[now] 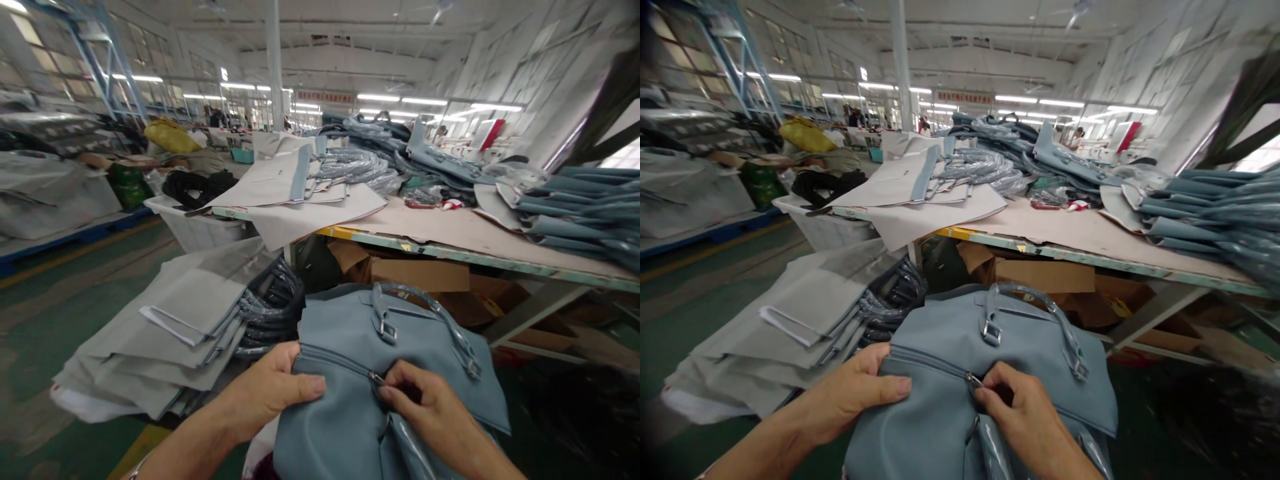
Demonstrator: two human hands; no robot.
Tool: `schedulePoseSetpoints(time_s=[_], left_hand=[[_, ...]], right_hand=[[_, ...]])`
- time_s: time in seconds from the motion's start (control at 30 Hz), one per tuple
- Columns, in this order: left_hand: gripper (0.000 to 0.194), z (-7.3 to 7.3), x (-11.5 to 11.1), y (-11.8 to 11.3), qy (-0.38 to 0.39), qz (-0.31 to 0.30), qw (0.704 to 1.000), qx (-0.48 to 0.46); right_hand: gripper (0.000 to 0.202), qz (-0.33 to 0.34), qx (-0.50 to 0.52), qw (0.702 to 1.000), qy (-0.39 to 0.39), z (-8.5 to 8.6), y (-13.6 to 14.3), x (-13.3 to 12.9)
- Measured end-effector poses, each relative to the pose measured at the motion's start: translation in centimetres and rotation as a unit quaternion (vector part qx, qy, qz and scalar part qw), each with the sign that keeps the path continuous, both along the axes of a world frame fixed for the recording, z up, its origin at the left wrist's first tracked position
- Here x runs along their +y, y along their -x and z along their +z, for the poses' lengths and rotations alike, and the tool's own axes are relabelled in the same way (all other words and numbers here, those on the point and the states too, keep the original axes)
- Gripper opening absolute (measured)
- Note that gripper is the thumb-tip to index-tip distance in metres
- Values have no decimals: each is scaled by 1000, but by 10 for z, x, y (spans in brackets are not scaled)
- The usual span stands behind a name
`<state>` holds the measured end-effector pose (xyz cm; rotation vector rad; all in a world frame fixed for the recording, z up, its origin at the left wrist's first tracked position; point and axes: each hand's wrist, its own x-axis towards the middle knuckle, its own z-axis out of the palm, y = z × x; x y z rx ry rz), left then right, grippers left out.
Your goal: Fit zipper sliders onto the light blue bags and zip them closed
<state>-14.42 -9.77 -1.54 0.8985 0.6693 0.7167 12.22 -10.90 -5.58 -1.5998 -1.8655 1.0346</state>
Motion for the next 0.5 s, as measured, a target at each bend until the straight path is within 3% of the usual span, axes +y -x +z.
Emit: schedulePoseSetpoints(time_s=[0.17, 0.37, 0.5], left_hand=[[45, 0, 1, 0, -1, -1, 1000, 17], [53, 0, 4, -2, 13, -6, 1000, 17], [54, 5, 11, -9, 77, 89, 986, 118]], right_hand=[[43, 5, 30, 1000, 3, -3, -2, -5], [49, -41, 40, 998, -10, -4, -3, -3], [45, -46, 37, 998, -34, 3, 3, -2]])
